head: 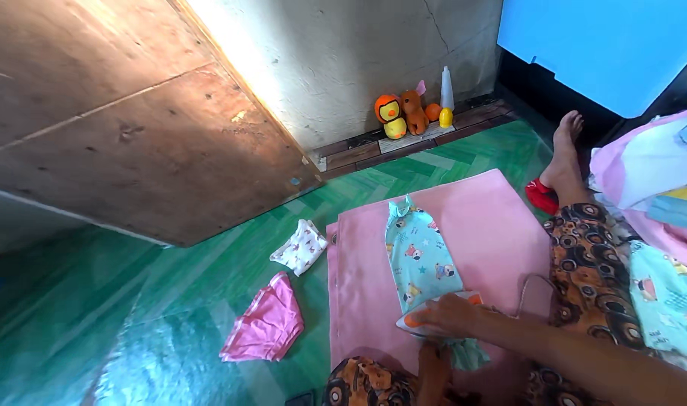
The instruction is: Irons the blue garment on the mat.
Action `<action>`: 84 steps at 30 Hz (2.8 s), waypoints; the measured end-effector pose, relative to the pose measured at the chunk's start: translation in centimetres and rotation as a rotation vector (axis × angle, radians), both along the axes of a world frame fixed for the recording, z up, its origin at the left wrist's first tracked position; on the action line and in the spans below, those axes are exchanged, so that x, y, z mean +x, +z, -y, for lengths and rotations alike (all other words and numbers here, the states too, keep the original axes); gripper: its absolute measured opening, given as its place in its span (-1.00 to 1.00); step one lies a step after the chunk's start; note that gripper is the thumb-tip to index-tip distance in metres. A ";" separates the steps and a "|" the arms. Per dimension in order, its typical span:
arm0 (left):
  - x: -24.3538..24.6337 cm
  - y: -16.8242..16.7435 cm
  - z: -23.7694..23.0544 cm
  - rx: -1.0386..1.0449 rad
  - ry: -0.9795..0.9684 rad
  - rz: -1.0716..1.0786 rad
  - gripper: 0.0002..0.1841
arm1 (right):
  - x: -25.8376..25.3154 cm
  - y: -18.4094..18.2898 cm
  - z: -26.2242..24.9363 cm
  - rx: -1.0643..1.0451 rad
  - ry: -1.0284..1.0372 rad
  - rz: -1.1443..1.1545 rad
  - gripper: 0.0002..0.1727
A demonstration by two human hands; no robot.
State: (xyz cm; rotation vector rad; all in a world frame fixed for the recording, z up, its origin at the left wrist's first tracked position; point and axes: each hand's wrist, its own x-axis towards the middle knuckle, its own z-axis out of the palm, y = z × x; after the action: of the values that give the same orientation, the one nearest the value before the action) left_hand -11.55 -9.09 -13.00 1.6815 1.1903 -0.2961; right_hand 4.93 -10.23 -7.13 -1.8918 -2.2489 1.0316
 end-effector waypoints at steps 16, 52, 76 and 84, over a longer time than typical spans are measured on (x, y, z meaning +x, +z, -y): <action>0.1 0.4 -0.1 -0.017 -0.039 -0.057 -0.57 | 0.7 -0.1 -0.9 0.001 -0.195 0.037 -0.48; -0.1 -0.6 -0.3 0.005 -0.026 -0.028 -0.59 | 0.4 -0.2 -1.0 0.032 -0.079 0.015 -0.50; 0.1 0.3 -0.1 0.005 -0.046 -0.045 -0.55 | 4.5 0.7 -1.5 -0.070 -0.536 0.124 -0.43; 0.1 0.5 -0.2 0.004 -0.057 -0.057 -0.56 | 5.2 -0.5 2.6 0.001 -0.295 0.039 -0.46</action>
State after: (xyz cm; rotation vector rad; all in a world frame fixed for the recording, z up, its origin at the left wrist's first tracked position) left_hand -11.43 -8.90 -12.49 1.7224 1.1872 -0.3792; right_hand 10.17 -12.88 -7.61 -2.1743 -1.9063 0.9548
